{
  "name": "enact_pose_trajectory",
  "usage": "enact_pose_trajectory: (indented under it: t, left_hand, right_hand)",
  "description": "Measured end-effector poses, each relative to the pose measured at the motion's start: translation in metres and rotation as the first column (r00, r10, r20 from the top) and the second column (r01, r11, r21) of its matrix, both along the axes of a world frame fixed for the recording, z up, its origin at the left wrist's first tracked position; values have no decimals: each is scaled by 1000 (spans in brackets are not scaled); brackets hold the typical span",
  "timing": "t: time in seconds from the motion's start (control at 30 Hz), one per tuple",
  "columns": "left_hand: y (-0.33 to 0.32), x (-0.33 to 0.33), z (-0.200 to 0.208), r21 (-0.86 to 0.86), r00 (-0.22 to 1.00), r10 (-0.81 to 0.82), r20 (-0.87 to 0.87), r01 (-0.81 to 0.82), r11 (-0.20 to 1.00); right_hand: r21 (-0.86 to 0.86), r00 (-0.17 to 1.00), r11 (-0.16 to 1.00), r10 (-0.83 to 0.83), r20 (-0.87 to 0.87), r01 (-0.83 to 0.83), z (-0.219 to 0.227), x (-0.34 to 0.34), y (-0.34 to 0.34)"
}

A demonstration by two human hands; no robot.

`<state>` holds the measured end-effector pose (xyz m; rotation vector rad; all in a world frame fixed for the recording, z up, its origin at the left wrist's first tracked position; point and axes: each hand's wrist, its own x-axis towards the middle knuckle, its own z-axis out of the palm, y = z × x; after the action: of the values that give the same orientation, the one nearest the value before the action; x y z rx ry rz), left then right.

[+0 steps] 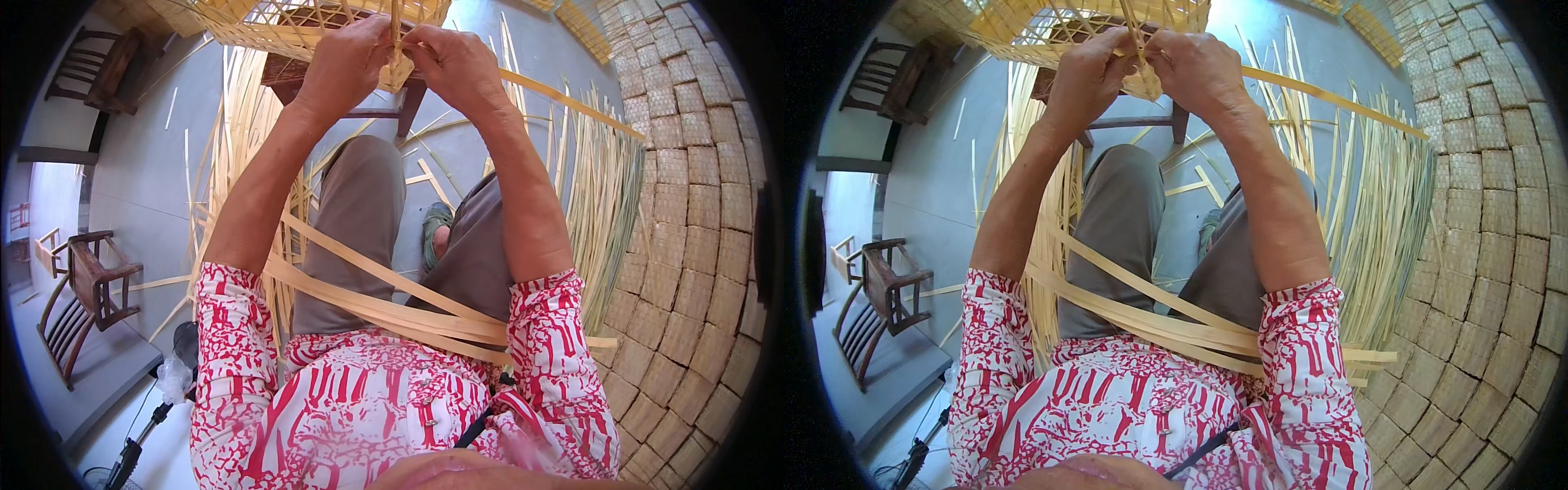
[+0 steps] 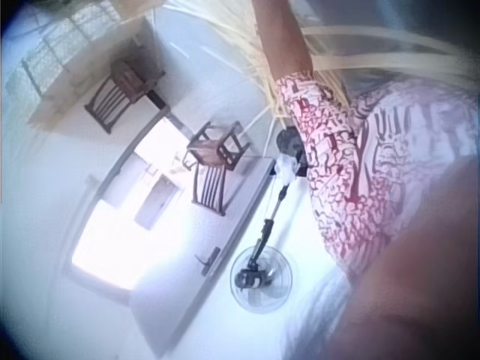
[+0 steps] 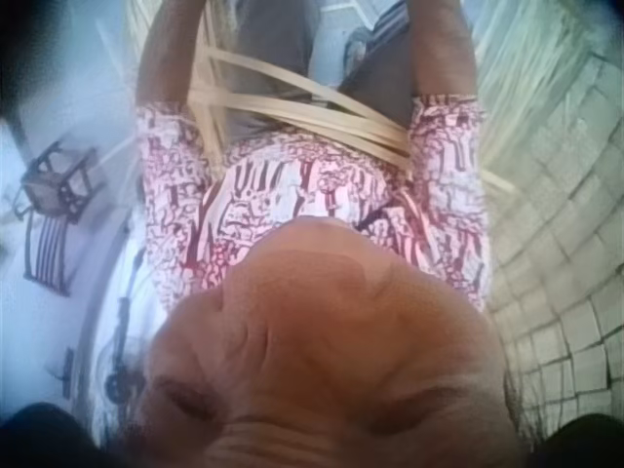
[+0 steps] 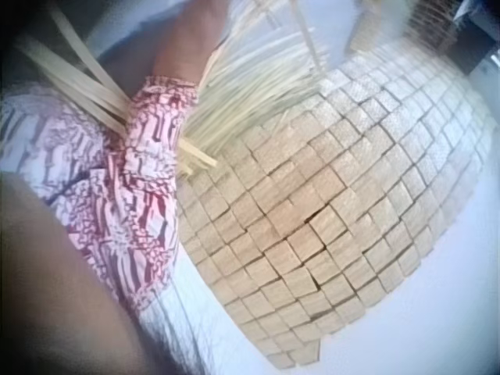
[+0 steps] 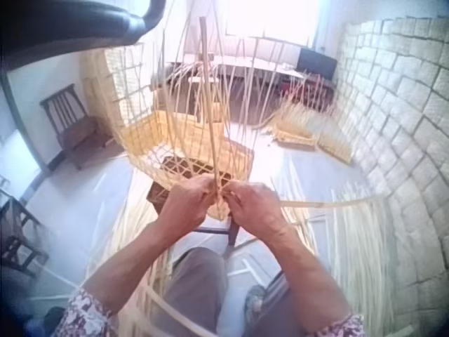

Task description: The person weaves a basket by hand, interlacing thin bamboo strips through a pre-formed frame. The person repeatedly pulls and tucks the strips to tighten the weave and occasionally rotates the basket to access different sides.

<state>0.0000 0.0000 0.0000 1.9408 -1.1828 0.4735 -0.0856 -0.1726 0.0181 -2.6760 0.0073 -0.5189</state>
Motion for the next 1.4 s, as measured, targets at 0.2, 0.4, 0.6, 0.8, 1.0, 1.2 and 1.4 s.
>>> enact_pose_trajectory:
  t: [0.2,0.4,0.6,0.8,1.0,1.2,1.4]
  left_hand:
    - [5,3,11,103,990,-124,-72,131,986]
    - [11,-2,14,152,956,-99,-275,145,978]
    - [31,-9,13,258,962,-127,-242,190,947]
    - [44,-23,-1,249,945,-257,-202,303,920]
    - [65,-32,24,264,918,-249,-310,334,905]
    - [65,-36,25,80,791,-392,-470,480,873]
    - [65,-27,18,-214,599,-541,-590,530,821]
  right_hand:
    - [-144,993,990,25,115,-9,2,-4,10]
    - [-155,992,987,62,113,-44,3,-4,9]
    - [-195,998,979,43,-43,-51,4,-9,8]
    - [-136,973,965,228,14,-225,-18,-11,-13]
    - [-194,896,880,444,16,-433,15,-1,-5]
    - [-156,866,852,498,-53,-500,39,-18,-6]
    - [-156,865,852,500,-40,-499,42,-5,-1]
